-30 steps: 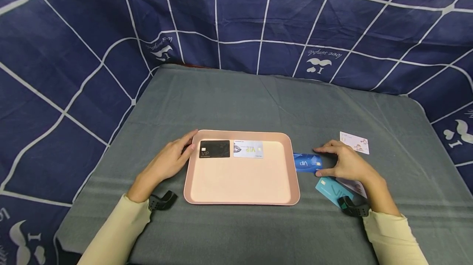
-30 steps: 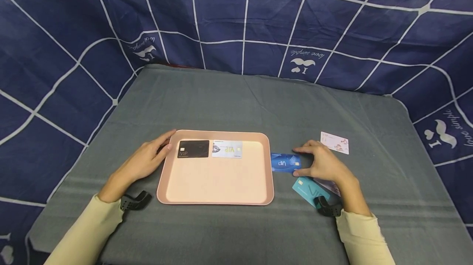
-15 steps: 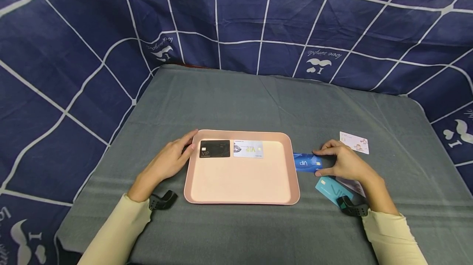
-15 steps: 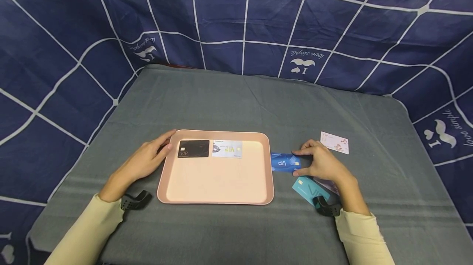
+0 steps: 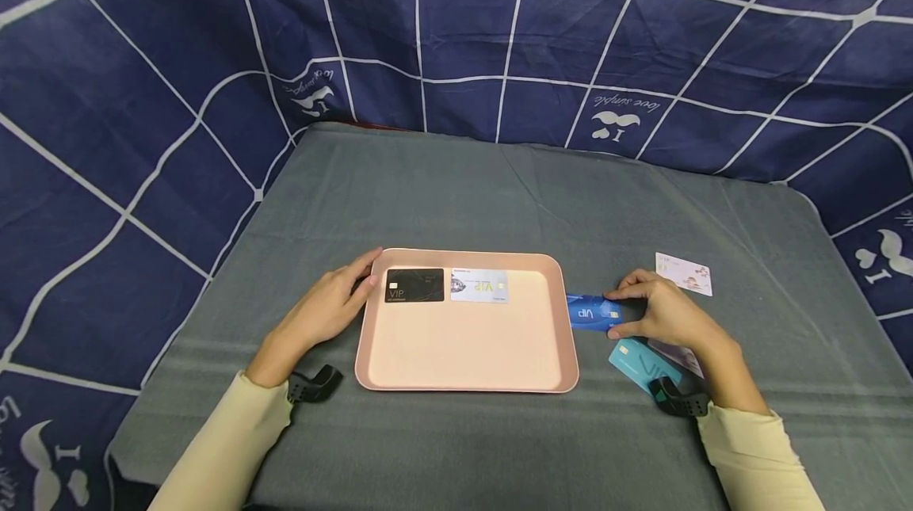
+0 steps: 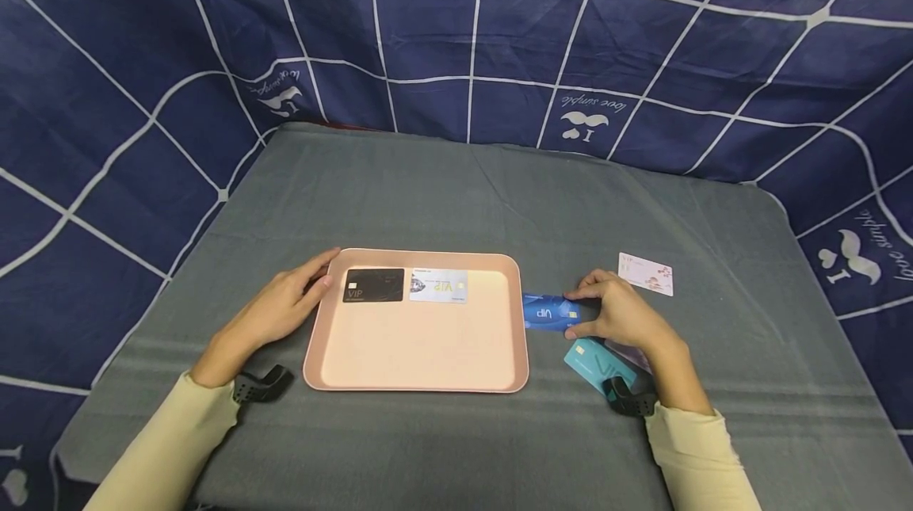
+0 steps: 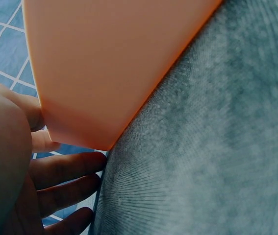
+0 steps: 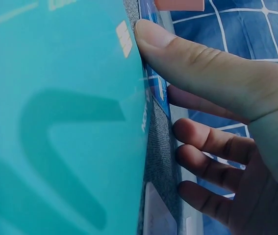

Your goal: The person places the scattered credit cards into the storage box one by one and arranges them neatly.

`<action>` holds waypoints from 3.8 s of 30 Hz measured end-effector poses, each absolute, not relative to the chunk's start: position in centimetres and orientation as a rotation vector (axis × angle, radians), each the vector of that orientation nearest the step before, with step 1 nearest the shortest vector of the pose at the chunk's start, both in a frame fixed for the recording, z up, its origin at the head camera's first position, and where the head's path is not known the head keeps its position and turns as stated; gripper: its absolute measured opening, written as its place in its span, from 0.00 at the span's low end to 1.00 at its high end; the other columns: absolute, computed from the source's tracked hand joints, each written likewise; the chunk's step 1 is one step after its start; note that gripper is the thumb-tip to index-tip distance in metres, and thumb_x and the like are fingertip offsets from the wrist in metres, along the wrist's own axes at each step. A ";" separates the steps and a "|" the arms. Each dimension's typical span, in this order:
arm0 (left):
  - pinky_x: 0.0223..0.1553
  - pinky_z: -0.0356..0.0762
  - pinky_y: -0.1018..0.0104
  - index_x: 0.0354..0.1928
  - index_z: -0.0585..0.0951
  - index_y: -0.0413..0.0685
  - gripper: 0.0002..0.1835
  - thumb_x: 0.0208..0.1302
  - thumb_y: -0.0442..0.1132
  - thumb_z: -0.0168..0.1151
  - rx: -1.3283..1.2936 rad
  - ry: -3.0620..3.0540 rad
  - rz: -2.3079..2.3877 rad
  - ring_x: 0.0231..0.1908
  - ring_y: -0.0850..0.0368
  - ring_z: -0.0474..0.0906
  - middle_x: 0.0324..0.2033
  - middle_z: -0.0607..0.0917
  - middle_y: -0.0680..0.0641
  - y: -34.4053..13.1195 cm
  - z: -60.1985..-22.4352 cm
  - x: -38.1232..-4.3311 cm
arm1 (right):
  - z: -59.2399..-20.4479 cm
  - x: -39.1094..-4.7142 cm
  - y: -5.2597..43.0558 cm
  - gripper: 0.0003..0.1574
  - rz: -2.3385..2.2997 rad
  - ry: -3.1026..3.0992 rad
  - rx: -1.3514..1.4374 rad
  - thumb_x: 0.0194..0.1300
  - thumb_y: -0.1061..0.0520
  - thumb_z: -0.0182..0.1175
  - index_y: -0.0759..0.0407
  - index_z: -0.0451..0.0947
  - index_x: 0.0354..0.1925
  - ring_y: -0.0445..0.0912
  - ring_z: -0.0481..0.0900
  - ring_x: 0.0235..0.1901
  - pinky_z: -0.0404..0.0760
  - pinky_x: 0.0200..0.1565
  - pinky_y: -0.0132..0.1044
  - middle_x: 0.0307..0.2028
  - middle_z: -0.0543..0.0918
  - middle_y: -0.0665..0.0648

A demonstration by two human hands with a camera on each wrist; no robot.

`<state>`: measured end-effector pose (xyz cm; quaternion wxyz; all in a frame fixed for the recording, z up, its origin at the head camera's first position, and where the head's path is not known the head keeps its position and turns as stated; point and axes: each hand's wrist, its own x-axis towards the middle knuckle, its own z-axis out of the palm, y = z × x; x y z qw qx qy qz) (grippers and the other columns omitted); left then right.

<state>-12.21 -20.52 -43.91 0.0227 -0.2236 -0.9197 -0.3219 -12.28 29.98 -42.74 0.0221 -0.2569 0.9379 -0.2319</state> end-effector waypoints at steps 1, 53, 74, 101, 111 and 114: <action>0.56 0.71 0.40 0.71 0.67 0.38 0.25 0.76 0.37 0.52 -0.693 -2.848 -0.993 0.57 0.35 0.76 0.57 0.78 0.29 -20.5 -43.9 -12.2 | -42.7 -12.3 30.0 0.34 -0.720 2.901 -0.787 0.35 0.50 0.85 0.65 0.88 0.42 0.46 0.75 0.38 0.77 0.38 0.40 0.38 0.79 0.52; 0.57 0.70 0.40 0.71 0.66 0.38 0.25 0.77 0.38 0.50 -0.674 -2.859 -0.984 0.58 0.35 0.74 0.59 0.77 0.30 -20.5 -43.9 -12.1 | -42.6 -12.0 29.8 0.34 -0.759 2.884 -0.767 0.36 0.49 0.85 0.61 0.83 0.41 0.42 0.77 0.35 0.79 0.37 0.39 0.35 0.81 0.50; 0.57 0.71 0.40 0.71 0.66 0.37 0.25 0.77 0.38 0.50 -0.690 -2.845 -0.980 0.58 0.35 0.74 0.59 0.77 0.30 -20.5 -44.0 -12.1 | -42.5 -11.9 30.0 0.34 -0.695 2.879 -0.786 0.39 0.47 0.83 0.58 0.82 0.44 0.42 0.76 0.35 0.78 0.37 0.39 0.36 0.81 0.48; 0.56 0.71 0.40 0.71 0.66 0.38 0.25 0.77 0.38 0.50 -0.668 -2.860 -0.974 0.58 0.35 0.75 0.58 0.77 0.30 -20.4 -43.9 -12.1 | -42.1 -11.8 29.9 0.34 -0.770 2.847 -0.785 0.39 0.46 0.84 0.63 0.87 0.43 0.39 0.72 0.28 0.74 0.29 0.31 0.28 0.77 0.45; 0.57 0.70 0.40 0.71 0.66 0.37 0.25 0.77 0.38 0.50 -0.660 -2.878 -0.964 0.58 0.35 0.74 0.58 0.77 0.29 -20.3 -43.7 -12.1 | -42.3 -11.7 30.0 0.34 -0.789 2.873 -0.762 0.38 0.49 0.84 0.65 0.87 0.43 0.39 0.73 0.28 0.75 0.29 0.31 0.29 0.77 0.46; 0.56 0.71 0.40 0.71 0.66 0.37 0.25 0.77 0.38 0.51 -0.660 -2.878 -0.963 0.58 0.35 0.75 0.58 0.77 0.29 -20.3 -43.7 -12.1 | -42.3 -11.7 30.0 0.34 -0.792 2.883 -0.766 0.38 0.49 0.84 0.65 0.87 0.43 0.39 0.73 0.28 0.74 0.28 0.31 0.29 0.77 0.45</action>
